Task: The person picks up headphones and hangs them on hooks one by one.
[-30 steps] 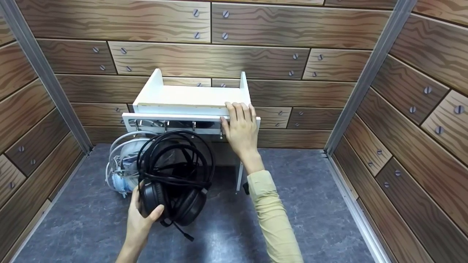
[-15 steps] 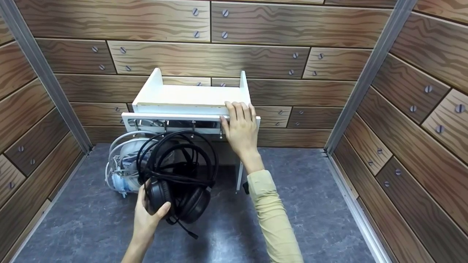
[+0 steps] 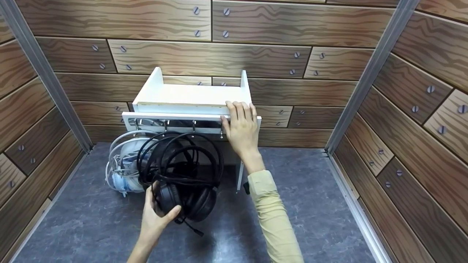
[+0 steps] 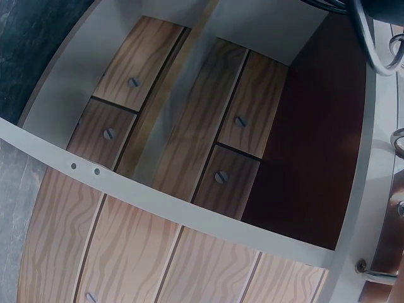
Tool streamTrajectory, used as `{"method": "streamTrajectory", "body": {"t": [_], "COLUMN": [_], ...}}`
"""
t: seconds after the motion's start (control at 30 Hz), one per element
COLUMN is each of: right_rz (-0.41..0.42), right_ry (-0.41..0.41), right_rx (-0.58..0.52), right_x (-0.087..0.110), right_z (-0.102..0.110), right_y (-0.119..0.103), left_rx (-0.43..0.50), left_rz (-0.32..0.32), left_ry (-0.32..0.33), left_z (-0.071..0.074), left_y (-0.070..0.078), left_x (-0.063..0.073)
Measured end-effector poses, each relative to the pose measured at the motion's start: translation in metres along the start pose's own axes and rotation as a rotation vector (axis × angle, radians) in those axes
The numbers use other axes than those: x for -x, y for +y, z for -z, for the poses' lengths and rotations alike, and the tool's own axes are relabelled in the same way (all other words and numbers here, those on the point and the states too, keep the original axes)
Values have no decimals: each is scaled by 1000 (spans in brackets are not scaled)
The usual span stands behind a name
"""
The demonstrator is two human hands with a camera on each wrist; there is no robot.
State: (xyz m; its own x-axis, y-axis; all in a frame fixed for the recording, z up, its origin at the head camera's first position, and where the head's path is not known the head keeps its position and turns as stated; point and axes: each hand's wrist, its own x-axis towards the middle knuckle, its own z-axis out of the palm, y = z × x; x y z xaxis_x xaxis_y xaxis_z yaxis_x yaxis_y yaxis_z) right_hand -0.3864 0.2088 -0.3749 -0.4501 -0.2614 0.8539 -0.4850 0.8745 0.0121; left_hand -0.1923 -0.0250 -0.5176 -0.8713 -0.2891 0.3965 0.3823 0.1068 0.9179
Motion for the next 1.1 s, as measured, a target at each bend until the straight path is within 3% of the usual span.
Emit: {"method": "streamTrajectory", "body": {"t": [0.27,0.43,0.67,0.97,1.1], "right_rz": [4,1,3,3,0], "right_ry": [2,-1,-6,-5,-2], "right_rx": [1,2,11,8,5], "right_x": [0,0,0,0,-1], "right_z": [-1,-1,-1,-1,0], "right_y": [0,0,0,-2,-1], "left_rx": [-164,-189,-234,-458,-460], "left_rz": [-88,-168,-174,-265,-282], "left_ry": [33,59,81,207,209], "left_z": [-12,-23,-32,-40,-40], "left_y": [-3,-8,-13,-14,-15], "left_x": [6,9,13,17,17]}}
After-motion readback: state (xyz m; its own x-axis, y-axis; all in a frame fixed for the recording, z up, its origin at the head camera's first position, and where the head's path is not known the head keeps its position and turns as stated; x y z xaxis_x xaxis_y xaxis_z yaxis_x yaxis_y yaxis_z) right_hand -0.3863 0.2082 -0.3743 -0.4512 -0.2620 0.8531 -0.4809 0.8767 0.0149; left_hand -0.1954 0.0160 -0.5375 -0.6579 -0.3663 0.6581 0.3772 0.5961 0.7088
